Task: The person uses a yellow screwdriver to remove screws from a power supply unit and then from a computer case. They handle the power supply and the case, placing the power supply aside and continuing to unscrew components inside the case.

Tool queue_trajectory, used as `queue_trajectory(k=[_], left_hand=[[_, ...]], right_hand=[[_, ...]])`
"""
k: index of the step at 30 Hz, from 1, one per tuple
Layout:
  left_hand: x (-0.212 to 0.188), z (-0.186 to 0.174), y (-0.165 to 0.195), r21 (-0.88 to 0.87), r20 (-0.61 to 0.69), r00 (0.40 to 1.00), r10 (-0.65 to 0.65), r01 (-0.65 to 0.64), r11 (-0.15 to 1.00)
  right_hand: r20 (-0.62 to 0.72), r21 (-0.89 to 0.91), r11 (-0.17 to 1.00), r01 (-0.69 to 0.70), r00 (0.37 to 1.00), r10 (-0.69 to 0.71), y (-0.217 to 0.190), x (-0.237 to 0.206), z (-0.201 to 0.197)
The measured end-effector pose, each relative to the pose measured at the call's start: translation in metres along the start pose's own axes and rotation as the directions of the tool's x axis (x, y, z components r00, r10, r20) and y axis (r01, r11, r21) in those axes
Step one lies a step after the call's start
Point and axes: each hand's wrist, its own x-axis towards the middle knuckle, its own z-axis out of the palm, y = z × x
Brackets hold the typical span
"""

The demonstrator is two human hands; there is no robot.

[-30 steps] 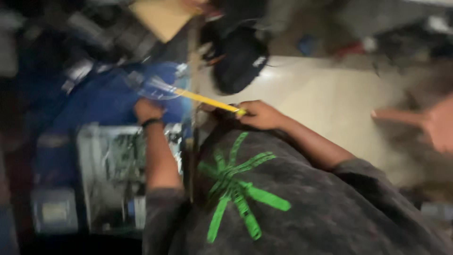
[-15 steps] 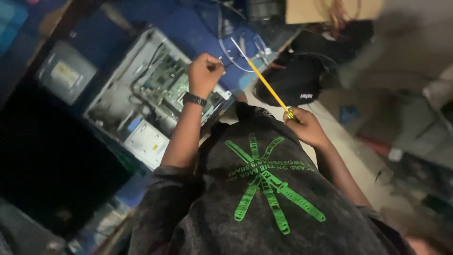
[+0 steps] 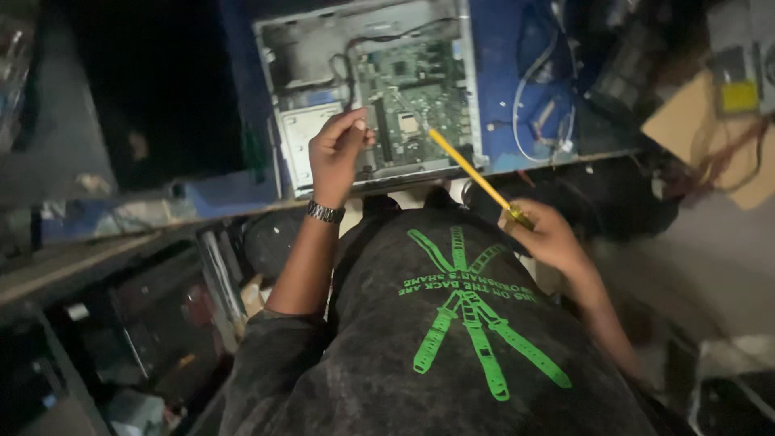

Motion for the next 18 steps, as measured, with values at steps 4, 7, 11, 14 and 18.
queue_trajectory(k=[4, 7, 11, 14, 18], left_hand=[[-0.013, -0.028, 0.010, -0.228, -0.105, 0.991, -0.085, 0.059, 0.972], [-0.025, -0.041, 0.013, -0.312, -0.117, 0.989, -0.096, 0.055, 0.949], [-0.038, -0.046, 0.014, -0.349, -0.093, 0.993, -0.072, 0.035, 0.937], [-0.042, -0.048, 0.010, -0.316, -0.061, 0.996, -0.063, 0.040, 0.948], [-0.045, -0.051, 0.006, -0.300, -0.056, 0.998, -0.037, 0.018, 0.954]], right_hand=[[0.067, -0.003, 0.997, -0.083, 0.994, 0.083, -0.026, 0.011, 0.015], [0.133, -0.251, 0.968, 0.002, 0.991, 0.033, -0.037, 0.016, 0.024], [0.141, -0.223, 0.975, -0.023, 0.988, 0.055, -0.036, 0.019, 0.028], [0.145, -0.255, 0.967, -0.017, 0.988, 0.056, -0.033, 0.018, 0.029], [0.138, -0.289, 0.957, 0.006, 0.990, 0.036, -0.036, 0.018, 0.033]])
